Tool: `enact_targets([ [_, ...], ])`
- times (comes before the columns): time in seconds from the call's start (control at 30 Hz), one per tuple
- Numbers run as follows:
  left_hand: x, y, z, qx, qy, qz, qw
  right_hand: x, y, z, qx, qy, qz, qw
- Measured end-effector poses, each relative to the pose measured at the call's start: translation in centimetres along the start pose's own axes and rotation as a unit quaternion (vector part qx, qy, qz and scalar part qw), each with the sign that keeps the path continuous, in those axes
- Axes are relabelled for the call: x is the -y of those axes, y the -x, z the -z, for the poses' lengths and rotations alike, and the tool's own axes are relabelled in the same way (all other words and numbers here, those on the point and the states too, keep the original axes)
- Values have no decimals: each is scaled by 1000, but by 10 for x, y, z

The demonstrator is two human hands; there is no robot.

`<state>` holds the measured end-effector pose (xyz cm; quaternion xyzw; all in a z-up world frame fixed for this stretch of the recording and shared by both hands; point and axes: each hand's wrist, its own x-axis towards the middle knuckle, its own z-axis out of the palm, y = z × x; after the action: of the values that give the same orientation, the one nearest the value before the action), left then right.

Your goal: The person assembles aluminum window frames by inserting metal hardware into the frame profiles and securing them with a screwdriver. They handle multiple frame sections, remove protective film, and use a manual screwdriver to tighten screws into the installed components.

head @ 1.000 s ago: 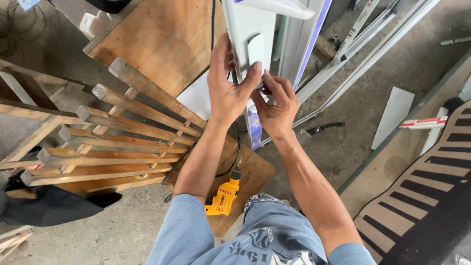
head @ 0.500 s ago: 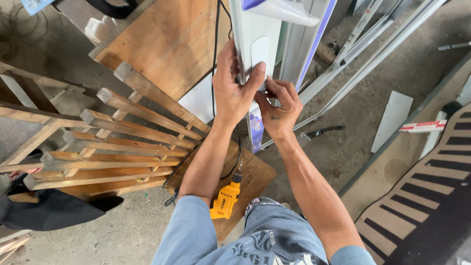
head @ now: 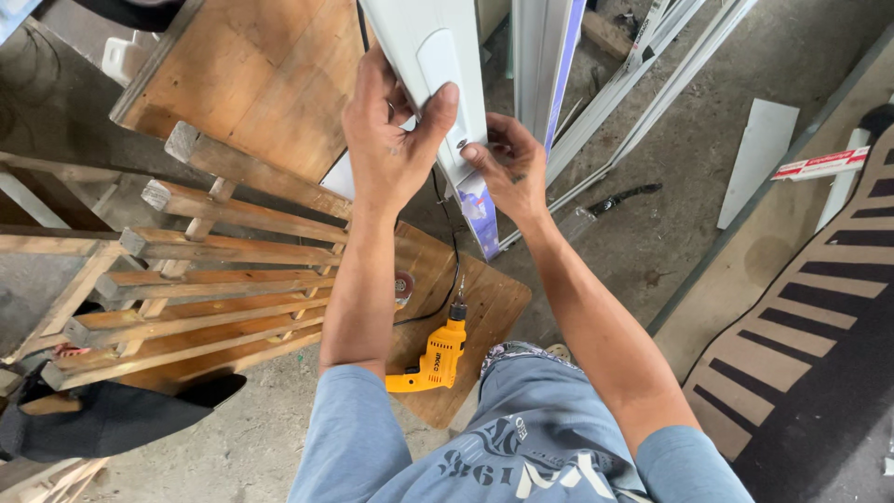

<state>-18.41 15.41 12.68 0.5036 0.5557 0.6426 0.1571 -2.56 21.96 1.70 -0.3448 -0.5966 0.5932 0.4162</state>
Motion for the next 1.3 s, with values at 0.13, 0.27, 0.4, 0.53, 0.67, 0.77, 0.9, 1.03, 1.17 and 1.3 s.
enact_targets([
  [0.13, 2, 1, 1, 16, 44, -34, 998, 13, 6, 1, 6, 112, 114, 987],
  [0.27, 0, 2, -6, -17, -7, -13, 1000, 27, 18, -31, -72, 262, 241, 932],
  [0.4, -9, 7, -17, -11, 29, -29, 999, 18, 8, -63, -203, 301, 175, 915],
  [0.53, -28, 27, -35, -3, -7, -30, 1000, 15, 28, -39, -207, 273, 172, 924],
  [0.67, -61, 50, -63, 20, -103, -110, 988, 47, 73, 11, -186, 280, 205, 919],
  [0.77, -88, 68, -92, 52, -72, -153, 984, 74, 110, 60, -170, 283, 227, 916],
  [0.9, -106, 51, -134, 245, 349, 66, 902, 96, 149, 117, -140, 236, 168, 947],
  [1.03, -116, 27, -212, 435, 529, 214, 697, 96, 181, 150, -146, 209, 172, 952],
  [1.17, -142, 59, -260, 568, 608, 117, 542, 105, 218, 194, -149, 210, 204, 945],
  [1.3, -177, 95, -300, 577, 582, 27, 573, 108, 259, 235, -266, 262, 292, 880],
])
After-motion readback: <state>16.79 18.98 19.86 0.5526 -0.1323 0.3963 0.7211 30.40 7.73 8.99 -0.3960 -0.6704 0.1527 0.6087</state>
